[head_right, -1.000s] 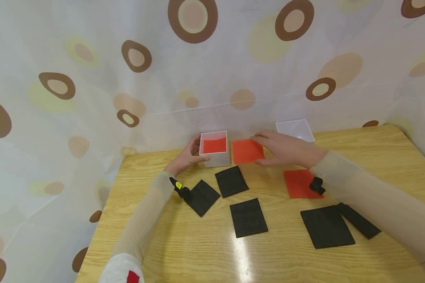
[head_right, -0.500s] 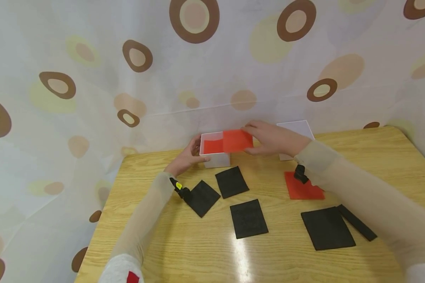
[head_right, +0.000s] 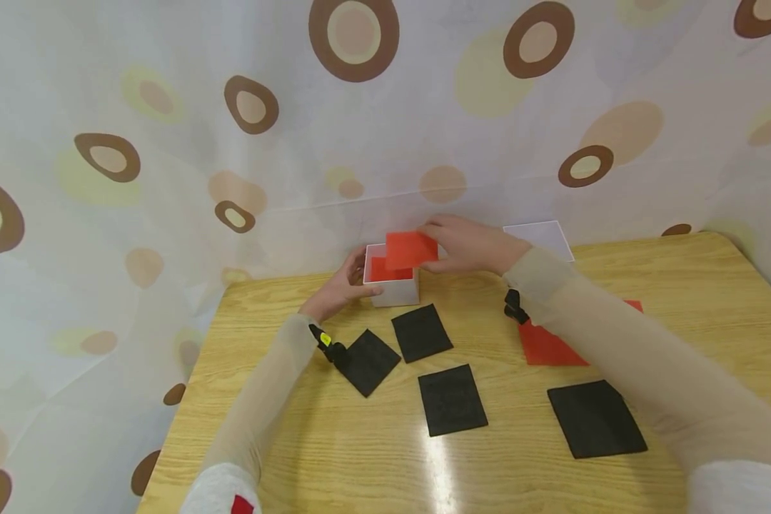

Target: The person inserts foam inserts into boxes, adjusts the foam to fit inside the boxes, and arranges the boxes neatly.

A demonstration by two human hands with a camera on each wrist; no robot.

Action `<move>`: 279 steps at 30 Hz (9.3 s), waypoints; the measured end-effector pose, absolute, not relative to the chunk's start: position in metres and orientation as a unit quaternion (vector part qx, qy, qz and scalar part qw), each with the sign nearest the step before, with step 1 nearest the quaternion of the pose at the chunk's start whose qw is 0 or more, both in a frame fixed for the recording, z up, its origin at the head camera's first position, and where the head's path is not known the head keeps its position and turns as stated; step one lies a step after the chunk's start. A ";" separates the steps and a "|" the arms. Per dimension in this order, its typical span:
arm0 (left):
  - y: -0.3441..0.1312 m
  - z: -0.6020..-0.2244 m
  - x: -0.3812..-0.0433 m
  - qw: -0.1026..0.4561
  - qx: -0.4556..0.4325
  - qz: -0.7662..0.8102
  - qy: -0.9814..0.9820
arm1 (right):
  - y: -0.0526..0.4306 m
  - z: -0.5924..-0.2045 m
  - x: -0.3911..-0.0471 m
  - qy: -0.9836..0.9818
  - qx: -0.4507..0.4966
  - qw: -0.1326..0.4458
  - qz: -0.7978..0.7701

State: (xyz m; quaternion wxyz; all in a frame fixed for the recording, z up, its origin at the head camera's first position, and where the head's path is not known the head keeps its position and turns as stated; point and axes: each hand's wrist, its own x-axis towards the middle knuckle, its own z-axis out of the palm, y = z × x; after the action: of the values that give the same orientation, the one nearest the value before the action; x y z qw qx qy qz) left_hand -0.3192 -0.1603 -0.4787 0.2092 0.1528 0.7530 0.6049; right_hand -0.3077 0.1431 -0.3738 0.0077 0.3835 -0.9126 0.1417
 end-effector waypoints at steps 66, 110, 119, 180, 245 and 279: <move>-0.156 -0.478 -0.317 0.200 0.153 0.612 0.750 | 0.099 -0.400 -0.325 -0.906 0.388 -0.010 0.168; -0.155 -0.478 -0.315 0.199 0.138 0.612 0.753 | 0.112 -0.420 -0.317 -0.849 0.482 0.124 0.178; -0.154 -0.479 -0.316 0.202 0.141 0.613 0.750 | 0.113 -0.423 -0.316 -0.853 0.486 0.100 0.160; -0.158 -0.484 -0.321 0.196 0.184 0.612 0.744 | 0.114 -0.419 -0.306 -0.864 0.480 0.071 0.131; -0.160 -0.483 -0.322 0.221 0.181 0.634 0.719 | 0.332 -0.460 -0.178 -0.929 0.348 0.075 0.099; -0.159 -0.480 -0.319 0.218 0.166 0.631 0.726 | 0.334 -0.474 -0.186 -0.933 0.350 0.018 0.078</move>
State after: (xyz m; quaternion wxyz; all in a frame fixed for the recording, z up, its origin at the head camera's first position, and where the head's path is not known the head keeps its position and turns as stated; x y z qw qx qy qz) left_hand -0.3192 -0.1587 -0.4795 0.2182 0.1655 0.7259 0.6309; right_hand -0.1857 0.3344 -0.4741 0.0184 0.3502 -0.9333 0.0775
